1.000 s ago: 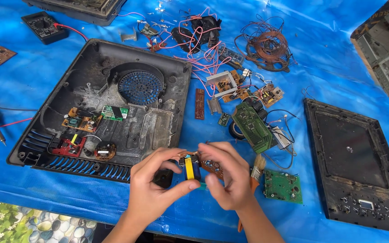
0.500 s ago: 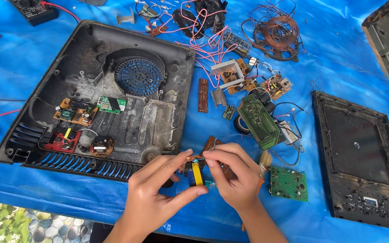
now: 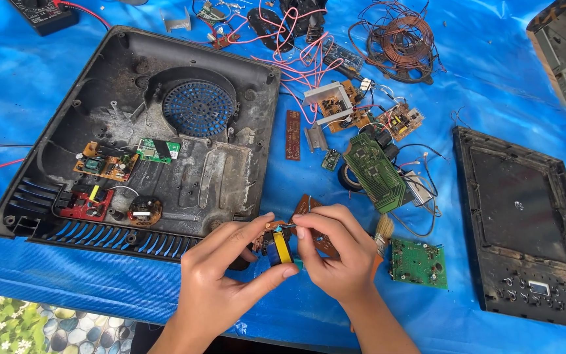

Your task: Repairing and assembling electronic components of an induction cooker, including circuit boards and wiring.

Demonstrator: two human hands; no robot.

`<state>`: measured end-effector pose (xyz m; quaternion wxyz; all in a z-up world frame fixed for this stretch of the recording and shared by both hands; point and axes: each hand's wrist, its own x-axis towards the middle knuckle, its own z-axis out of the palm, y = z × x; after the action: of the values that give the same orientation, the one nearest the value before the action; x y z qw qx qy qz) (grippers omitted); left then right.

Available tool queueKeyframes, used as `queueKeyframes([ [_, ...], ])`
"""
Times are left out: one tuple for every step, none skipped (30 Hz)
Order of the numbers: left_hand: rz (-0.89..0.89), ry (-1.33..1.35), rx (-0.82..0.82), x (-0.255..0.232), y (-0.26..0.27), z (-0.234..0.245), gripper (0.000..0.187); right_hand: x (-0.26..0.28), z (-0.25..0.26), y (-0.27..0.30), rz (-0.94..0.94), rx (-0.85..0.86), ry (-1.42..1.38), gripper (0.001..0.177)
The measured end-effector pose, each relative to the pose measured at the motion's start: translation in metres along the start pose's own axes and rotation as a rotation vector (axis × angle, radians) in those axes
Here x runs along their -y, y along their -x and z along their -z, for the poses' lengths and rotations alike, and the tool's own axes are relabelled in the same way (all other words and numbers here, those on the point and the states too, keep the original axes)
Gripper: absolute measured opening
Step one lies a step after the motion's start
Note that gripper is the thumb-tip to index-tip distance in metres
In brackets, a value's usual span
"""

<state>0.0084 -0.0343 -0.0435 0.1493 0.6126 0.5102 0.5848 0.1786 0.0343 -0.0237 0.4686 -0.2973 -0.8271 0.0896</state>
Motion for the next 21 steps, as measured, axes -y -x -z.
queueKeyframes([
  [-0.002,0.003,-0.002,0.0,0.0,0.0,0.06,0.0,0.0,0.0,0.001,0.0,-0.001,0.011],
  [-0.004,0.005,-0.003,-0.001,0.0,0.0,0.059,0.0,0.0,0.001,0.001,0.0,-0.003,0.011],
  [-0.005,0.004,-0.003,-0.001,-0.001,0.0,0.059,0.0,0.0,0.0,0.002,0.0,-0.004,0.011],
  [-0.007,-0.001,0.0,-0.001,-0.001,0.0,0.059,0.0,0.0,0.0,0.002,0.002,-0.004,0.011],
  [-0.01,-0.005,0.002,-0.002,-0.001,0.0,0.059,0.0,0.0,0.0,0.003,0.004,-0.003,0.011],
  [-0.01,-0.004,0.005,-0.002,-0.001,0.001,0.059,0.001,0.0,0.0,0.001,0.004,-0.002,0.011],
  [-0.007,-0.002,0.006,-0.002,-0.001,0.001,0.058,0.001,0.0,-0.001,0.005,0.008,-0.001,0.012],
  [-0.004,0.0,0.009,-0.002,0.0,0.001,0.058,0.001,0.0,-0.001,0.006,0.013,0.001,0.013],
  [-0.003,0.001,0.014,-0.003,0.0,0.002,0.058,0.001,0.0,0.0,0.002,0.013,0.002,0.013],
  [-0.003,-0.02,0.013,-0.003,0.001,0.003,0.058,0.001,0.0,0.0,0.002,0.024,-0.014,0.013],
  [-0.004,-0.042,0.012,-0.004,0.001,0.004,0.057,0.001,0.0,0.0,0.002,0.034,-0.03,0.013],
  [-0.001,-0.037,0.019,-0.008,0.001,0.008,0.057,0.0,0.001,0.0,-0.006,0.035,-0.025,0.013],
  [-0.007,-0.045,0.088,-0.013,0.001,0.013,0.056,-0.002,0.002,0.0,0.008,-0.003,-0.029,0.013],
  [-0.015,-0.054,0.156,-0.017,0.001,0.017,0.054,-0.003,0.003,0.0,0.025,-0.04,-0.033,0.013],
  [-0.012,-0.049,0.161,-0.017,0.007,0.02,0.054,-0.007,0.004,0.0,0.019,-0.039,-0.029,0.013],
  [-0.003,-0.096,0.238,-0.018,0.014,0.023,0.053,-0.01,0.005,0.0,0.042,-0.065,-0.03,0.013],
  [0.006,-0.143,0.316,-0.019,0.021,0.026,0.053,-0.013,0.006,0.001,0.065,-0.091,-0.031,0.014],
  [0.01,-0.14,0.323,-0.016,0.029,0.027,0.053,-0.016,0.006,0.002,0.057,-0.09,-0.029,0.014],
  [0.138,-0.123,0.384,-0.013,0.037,0.028,0.058,-0.019,0.006,0.004,0.059,-0.086,-0.022,0.012],
  [0.266,-0.108,0.446,-0.01,0.046,0.03,0.064,-0.022,0.005,0.006,0.061,-0.083,-0.017,0.01],
  [0.27,-0.107,0.452,-0.009,0.048,0.028,0.064,-0.023,0.004,0.007,0.054,-0.083,-0.016,0.01],
])
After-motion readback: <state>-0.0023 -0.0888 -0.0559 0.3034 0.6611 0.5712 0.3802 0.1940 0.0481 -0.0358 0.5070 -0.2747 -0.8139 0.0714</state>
